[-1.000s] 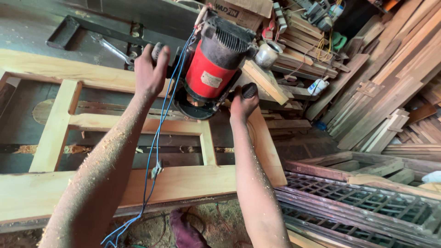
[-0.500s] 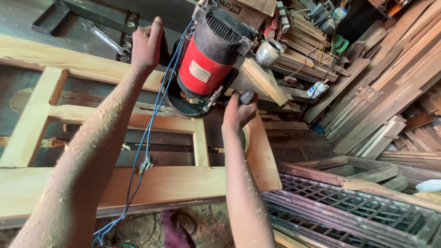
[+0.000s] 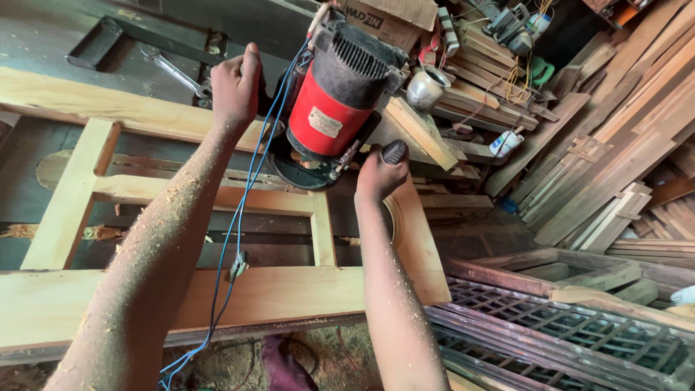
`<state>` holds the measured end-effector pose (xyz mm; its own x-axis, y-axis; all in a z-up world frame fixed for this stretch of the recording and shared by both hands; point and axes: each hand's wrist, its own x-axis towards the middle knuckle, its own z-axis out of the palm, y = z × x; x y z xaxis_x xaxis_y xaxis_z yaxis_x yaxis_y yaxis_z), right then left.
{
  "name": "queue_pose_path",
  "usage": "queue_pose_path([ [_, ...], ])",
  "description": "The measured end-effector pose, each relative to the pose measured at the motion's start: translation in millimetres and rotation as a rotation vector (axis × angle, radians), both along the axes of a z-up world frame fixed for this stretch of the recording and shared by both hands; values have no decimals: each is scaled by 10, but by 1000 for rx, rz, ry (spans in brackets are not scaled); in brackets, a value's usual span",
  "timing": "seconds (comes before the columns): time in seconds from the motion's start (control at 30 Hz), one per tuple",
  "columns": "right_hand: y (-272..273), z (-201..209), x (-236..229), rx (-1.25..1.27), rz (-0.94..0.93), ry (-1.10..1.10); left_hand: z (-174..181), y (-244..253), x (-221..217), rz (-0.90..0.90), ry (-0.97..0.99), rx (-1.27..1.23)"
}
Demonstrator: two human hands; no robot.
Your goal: The person uses a handheld electric router to carve a decorative curved edge on a wooden frame. They guide the tool along the wood's perimeter, creating a smooth profile while wood shavings accumulate on the workbench.
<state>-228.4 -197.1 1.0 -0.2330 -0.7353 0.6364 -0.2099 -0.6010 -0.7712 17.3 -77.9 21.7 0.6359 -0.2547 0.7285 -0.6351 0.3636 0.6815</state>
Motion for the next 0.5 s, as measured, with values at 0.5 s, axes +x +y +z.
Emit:
queue_pose_path([
  [0.5,7,-38,-8,-75,39,59,139,172,-113,135,-48,34],
])
